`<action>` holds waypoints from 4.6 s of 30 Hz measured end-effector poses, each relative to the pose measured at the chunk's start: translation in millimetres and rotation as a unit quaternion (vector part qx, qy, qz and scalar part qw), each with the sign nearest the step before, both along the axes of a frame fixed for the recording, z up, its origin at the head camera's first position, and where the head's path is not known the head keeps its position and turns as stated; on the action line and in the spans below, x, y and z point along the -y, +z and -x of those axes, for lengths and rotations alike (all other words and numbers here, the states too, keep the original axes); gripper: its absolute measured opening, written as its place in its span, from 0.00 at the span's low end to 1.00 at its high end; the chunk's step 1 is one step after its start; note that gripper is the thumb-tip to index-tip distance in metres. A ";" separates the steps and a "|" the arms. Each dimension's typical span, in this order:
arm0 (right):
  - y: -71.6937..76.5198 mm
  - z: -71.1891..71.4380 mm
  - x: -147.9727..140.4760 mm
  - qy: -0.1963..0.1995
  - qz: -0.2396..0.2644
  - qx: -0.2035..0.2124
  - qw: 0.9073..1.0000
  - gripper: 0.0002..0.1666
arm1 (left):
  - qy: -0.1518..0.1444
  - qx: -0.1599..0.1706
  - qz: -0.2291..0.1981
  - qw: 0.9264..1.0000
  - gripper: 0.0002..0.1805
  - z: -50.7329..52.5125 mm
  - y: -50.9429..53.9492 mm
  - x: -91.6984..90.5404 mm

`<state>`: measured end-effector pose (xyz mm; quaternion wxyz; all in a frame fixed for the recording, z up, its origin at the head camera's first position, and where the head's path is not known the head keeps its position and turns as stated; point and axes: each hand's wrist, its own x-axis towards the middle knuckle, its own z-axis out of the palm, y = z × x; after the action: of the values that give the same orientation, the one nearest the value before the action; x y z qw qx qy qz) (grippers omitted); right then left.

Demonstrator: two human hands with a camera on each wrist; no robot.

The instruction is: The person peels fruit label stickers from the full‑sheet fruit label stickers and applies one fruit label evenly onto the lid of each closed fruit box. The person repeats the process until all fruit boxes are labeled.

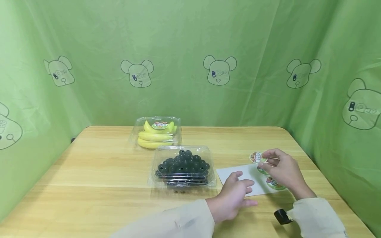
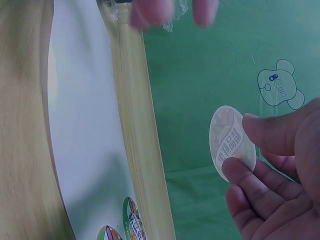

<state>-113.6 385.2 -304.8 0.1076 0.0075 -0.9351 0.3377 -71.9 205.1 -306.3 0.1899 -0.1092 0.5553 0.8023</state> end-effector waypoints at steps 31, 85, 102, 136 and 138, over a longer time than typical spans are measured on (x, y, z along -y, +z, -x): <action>4.9 -4.1 9.6 0.045 0.001 -0.034 0.998 0.19 | -0.050 0.010 -0.144 0.988 0.13 44.4 -2.4 -4.3; -1.7 -2.4 10.6 0.104 0.021 -0.098 0.990 0.17 | -0.033 -0.031 -0.053 0.998 0.05 44.7 -2.2 -7.1; 1.6 -1.8 13.8 0.021 0.068 -0.064 0.995 0.18 | -0.043 -0.029 -0.039 0.998 0.07 41.2 -1.2 -3.0; 15.6 3.6 36.6 0.083 0.191 -0.019 0.978 0.16 | -0.040 -0.100 0.121 0.987 0.15 65.6 26.9 32.2; 17.3 5.7 40.8 0.088 0.202 -0.012 0.975 0.15 | -0.050 -0.107 0.143 0.983 0.15 67.6 27.5 37.4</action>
<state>-119.3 344.4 -287.5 0.0875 0.0721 -0.8416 0.5281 -139.5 167.7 -278.8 0.1521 -0.0206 0.6860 0.7112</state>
